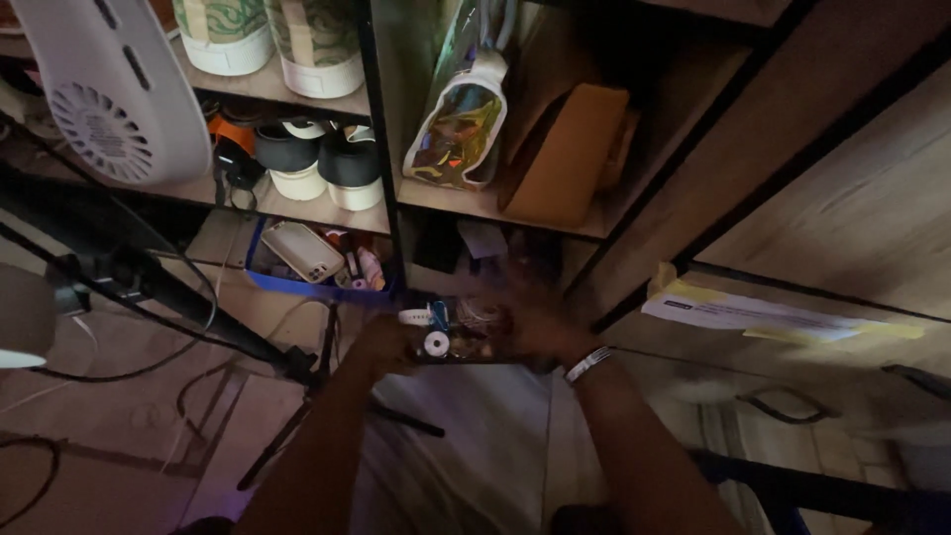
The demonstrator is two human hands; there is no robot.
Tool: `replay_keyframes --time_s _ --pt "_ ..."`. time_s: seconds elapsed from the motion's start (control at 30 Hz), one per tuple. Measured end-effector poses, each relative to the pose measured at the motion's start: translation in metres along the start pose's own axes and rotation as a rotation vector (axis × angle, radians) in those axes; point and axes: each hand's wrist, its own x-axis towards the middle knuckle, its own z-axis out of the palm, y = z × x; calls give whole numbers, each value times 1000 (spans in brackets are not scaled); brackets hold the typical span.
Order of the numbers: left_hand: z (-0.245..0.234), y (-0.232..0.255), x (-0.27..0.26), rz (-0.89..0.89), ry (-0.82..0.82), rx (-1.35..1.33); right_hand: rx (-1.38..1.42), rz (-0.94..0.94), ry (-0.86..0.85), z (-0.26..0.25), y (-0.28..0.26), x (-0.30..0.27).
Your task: The user is sorting parts and reassembling a floor fan, focusing on attaching the grill.
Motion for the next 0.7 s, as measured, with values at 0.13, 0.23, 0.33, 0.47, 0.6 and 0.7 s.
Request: replay_keyframes --time_s 0.13,0.23,0.33,0.47,0.6,0.7 --pt "6 7 0 189 -27 114 47 102 -305 -49 -55 22" --pt "3 6 11 64 -17 73 16 99 -432 -57 -54 28" --pt "-3 5 23 36 -29 52 130 163 -524 -69 -47 35" --pt "-20 11 29 366 -187 432 376 142 -420 -52 -12 22" --pt "-12 41 -5 79 -69 -47 592 283 -317 -43 19 15" --pt "-14 48 -17 124 -103 -79 1081 558 -225 -61 14 9"
